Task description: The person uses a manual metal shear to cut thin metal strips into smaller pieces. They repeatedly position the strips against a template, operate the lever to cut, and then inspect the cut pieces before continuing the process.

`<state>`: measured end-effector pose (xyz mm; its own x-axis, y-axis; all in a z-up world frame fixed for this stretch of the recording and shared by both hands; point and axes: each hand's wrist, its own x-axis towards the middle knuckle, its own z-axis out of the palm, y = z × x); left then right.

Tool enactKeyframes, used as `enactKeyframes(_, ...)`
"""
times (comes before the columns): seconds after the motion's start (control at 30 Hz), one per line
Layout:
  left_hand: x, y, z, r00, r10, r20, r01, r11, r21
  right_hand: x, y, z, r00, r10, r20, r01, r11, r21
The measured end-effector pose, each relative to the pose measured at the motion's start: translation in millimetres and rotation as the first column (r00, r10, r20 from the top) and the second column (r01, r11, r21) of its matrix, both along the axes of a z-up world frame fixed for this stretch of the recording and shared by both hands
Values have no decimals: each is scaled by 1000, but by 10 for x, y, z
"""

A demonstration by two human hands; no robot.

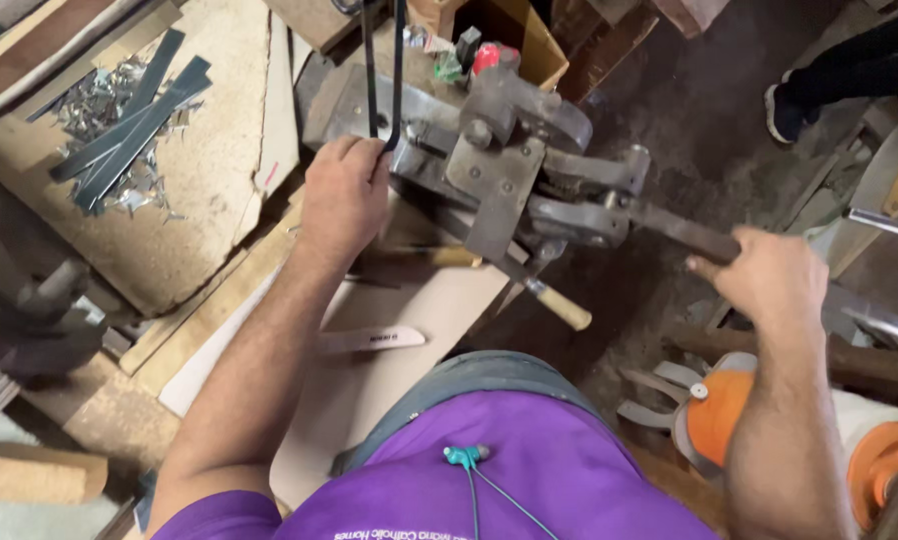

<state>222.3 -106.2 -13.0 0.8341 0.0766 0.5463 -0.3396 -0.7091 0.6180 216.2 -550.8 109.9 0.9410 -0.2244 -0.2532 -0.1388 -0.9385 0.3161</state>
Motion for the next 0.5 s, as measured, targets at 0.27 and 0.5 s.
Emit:
enactKeyframes(0.27, 357, -114, -213, 998, -33, 45, 28, 994, 110, 184, -375, 107, 989, -100, -111, 73, 971, -227)
enactKeyframes(0.5, 513, -150, -378, 1000, -10, -29, 14, 990, 141, 277, -1142, -580, 998, 49, -34, -50, 998, -43)
